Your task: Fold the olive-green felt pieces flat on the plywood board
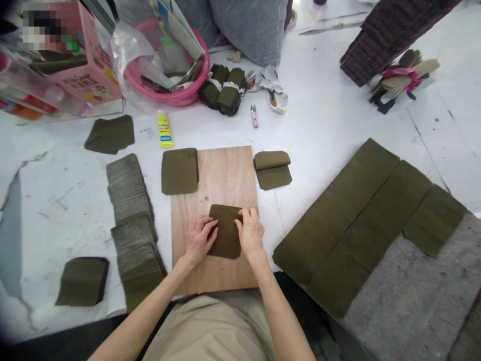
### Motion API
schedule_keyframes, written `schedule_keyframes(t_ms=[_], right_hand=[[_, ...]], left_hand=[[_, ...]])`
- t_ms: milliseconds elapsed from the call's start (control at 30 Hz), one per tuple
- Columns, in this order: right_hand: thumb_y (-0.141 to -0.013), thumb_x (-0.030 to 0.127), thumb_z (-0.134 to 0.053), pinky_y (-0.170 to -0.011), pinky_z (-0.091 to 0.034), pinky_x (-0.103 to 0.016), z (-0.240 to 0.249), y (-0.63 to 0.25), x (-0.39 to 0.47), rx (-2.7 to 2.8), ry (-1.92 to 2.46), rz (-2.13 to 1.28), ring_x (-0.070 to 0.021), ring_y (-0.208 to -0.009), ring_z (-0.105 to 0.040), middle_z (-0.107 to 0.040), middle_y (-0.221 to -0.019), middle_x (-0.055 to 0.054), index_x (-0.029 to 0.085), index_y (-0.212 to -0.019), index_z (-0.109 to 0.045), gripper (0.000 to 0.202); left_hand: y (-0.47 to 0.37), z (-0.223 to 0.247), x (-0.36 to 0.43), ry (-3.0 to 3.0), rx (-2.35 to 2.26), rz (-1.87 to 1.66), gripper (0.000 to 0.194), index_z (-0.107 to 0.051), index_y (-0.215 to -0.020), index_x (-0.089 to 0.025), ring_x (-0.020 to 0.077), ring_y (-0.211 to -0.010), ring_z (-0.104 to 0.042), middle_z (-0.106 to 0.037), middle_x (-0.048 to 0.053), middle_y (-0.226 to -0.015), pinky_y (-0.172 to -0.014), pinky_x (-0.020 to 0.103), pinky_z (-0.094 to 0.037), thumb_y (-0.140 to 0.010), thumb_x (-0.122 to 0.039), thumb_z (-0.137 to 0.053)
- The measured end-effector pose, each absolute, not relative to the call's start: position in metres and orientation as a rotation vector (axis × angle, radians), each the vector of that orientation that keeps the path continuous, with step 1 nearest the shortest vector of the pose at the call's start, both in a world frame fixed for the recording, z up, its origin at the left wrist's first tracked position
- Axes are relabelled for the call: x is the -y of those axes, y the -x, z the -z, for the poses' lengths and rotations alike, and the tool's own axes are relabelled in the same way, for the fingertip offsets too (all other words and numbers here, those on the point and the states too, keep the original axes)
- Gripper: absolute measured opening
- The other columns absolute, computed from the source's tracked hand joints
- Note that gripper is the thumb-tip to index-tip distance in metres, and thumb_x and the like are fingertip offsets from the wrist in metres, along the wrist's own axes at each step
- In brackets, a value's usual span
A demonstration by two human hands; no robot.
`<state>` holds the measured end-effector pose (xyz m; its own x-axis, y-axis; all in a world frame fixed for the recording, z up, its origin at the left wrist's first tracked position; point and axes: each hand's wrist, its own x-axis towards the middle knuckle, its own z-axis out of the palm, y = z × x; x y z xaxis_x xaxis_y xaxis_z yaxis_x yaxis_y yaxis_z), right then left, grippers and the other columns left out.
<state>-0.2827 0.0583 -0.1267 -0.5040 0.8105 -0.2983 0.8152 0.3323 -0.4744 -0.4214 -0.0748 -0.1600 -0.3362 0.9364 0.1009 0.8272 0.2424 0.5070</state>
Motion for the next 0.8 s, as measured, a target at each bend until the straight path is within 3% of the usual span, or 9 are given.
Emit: schedule_keyframes(t_ms=[300,467,600,700,800], right_hand=[[-0.083,0.019,-0.058,-0.063,-0.038,-0.026,0.126,0.286,-0.065,-2.578,-1.503,0.918,-0.0143,-0.075,-0.054,-0.054,-0.091,-0.001,0.022,-0.089,-0.055,0.008],[-0.082,0.016,-0.059,-0.065,-0.036,-0.027,0.123,0.286,-0.065,-2.682,-1.392,0.860,-0.0173,-0.083,-0.051,-0.056,-0.085,-0.001,0.022,-0.079,-0.053,0.008],[-0.083,0.019,-0.058,-0.069,-0.038,-0.029,0.121,0.284,-0.059,-2.699,-1.382,0.851,-0.0179,-0.081,-0.055,-0.061,-0.086,-0.002,0.022,-0.089,-0.055,0.007],[-0.086,0.026,-0.057,-0.067,-0.038,-0.028,0.122,0.282,-0.054,-2.615,-1.450,0.896,-0.0179,-0.076,-0.060,-0.066,-0.088,-0.002,0.022,-0.102,-0.054,0.017],[-0.089,0.031,-0.055,-0.064,-0.038,-0.028,0.126,0.282,-0.052,-2.563,-1.457,0.926,-0.0183,-0.074,-0.063,-0.069,-0.087,-0.001,0.023,-0.100,-0.056,0.013]], left_hand=[[0.421,0.159,0.074,-1.647,-2.291,-0.718,0.022,-0.060,-0.107,-0.020,0.0244,-0.109,-0.051,-0.058,0.009,-0.108,-0.096,0.043,-0.045,-0.086,-0.020,-0.054],[0.421,0.159,0.074,-1.652,-2.293,-0.717,0.021,-0.060,-0.107,-0.021,0.0248,-0.110,-0.051,-0.058,0.009,-0.108,-0.096,0.044,-0.045,-0.087,-0.020,-0.053],[0.422,0.158,0.073,-1.660,-2.296,-0.719,0.021,-0.059,-0.106,-0.020,0.0244,-0.110,-0.051,-0.058,0.009,-0.107,-0.096,0.043,-0.045,-0.087,-0.020,-0.054],[0.422,0.158,0.073,-1.660,-2.292,-0.730,0.021,-0.059,-0.107,-0.019,0.0243,-0.110,-0.051,-0.058,0.009,-0.108,-0.096,0.043,-0.044,-0.087,-0.020,-0.054],[0.422,0.158,0.074,-1.650,-2.280,-0.742,0.022,-0.059,-0.108,-0.020,0.0244,-0.111,-0.051,-0.058,0.009,-0.109,-0.096,0.043,-0.044,-0.087,-0.020,-0.053]])
